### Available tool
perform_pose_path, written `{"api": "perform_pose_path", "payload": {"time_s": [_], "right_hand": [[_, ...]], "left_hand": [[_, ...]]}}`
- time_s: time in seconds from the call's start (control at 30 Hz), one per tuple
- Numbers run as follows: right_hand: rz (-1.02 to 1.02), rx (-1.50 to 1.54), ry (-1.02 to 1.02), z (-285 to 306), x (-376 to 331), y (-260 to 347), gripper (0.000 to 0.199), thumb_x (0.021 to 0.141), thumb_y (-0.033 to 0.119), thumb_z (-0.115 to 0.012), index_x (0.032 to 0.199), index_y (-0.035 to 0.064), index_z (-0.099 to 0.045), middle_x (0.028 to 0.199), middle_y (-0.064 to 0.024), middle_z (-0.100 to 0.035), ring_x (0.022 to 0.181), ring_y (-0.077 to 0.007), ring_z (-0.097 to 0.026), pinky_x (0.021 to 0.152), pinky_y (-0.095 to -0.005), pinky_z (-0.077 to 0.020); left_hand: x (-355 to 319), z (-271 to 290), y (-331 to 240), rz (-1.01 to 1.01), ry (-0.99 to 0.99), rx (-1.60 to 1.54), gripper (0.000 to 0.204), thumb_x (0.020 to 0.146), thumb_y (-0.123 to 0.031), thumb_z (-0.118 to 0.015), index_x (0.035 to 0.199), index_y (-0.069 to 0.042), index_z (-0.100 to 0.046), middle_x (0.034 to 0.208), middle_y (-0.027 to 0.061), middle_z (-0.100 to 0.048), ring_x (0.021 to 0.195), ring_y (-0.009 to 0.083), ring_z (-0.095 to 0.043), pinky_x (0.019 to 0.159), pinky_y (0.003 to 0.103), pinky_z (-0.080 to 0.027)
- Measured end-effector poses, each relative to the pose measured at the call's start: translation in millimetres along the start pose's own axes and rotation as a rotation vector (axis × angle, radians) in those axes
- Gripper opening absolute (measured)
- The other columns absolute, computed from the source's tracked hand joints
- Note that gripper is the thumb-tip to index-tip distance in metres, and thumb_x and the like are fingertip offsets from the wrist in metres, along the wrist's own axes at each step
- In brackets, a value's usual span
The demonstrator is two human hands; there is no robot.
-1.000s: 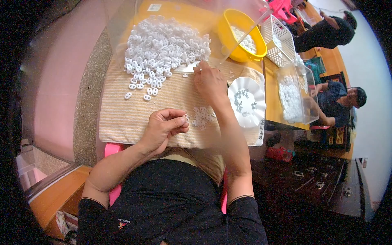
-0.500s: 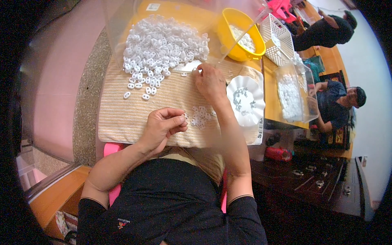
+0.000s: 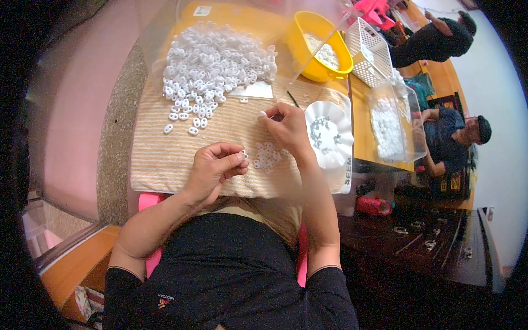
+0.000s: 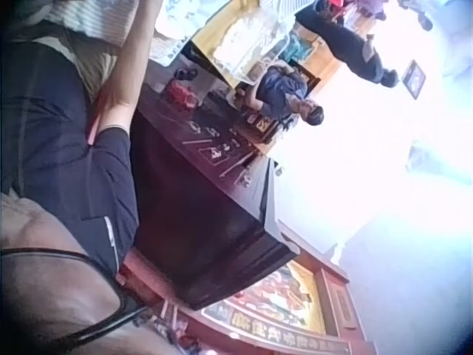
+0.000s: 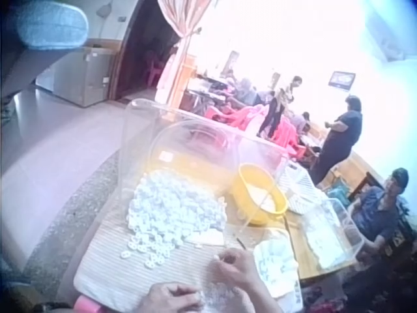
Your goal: Sorting and inspecting small white plastic components at a workbench.
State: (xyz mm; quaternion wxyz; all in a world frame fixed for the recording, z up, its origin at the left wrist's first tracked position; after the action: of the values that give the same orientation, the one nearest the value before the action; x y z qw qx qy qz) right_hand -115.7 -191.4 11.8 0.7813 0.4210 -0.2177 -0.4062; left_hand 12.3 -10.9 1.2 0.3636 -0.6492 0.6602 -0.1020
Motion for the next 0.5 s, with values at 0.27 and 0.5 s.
{"api": "perform_pose_path", "payload": {"time_s": [0.27, 0.5], "right_hand": [[-0.063, 0.346, 0.026, 5, -15, 0, 0.026, 0.081, 0.005, -0.071, 0.103, -0.0050, -0.063, 0.077, -0.0017, -0.063, 0.063, -0.0073, -0.057, 0.054, -0.0210, -0.0469], [-0.137, 0.488, 0.070, 6, -29, 3, 0.027, 0.084, 0.002, -0.068, 0.110, -0.0031, -0.063, 0.086, -0.0009, -0.065, 0.075, -0.0059, -0.060, 0.065, -0.0194, -0.0481]], "left_hand": [[1, 0, 1, 0.006, -0.002, -0.019, 0.014, 0.087, -0.004, -0.065, 0.100, 0.000, -0.063, 0.086, 0.0079, -0.066, 0.077, 0.0148, -0.066, 0.074, 0.029, -0.057], [2, 1, 0, 0.004, -0.013, -0.018, 0.013, 0.087, -0.002, -0.064, 0.100, 0.001, -0.062, 0.086, 0.0092, -0.066, 0.078, 0.0167, -0.067, 0.073, 0.029, -0.059]]}}
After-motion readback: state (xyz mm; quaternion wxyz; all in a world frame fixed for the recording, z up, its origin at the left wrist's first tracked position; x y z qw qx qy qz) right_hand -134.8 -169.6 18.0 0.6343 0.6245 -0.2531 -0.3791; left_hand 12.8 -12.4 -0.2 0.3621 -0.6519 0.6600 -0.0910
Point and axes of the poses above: each hand's wrist, its own x-axis towards the middle knuckle, its own z-axis out of the back of the hand, y = z × x, the point moved 1 cm from there along x, towards the middle knuckle
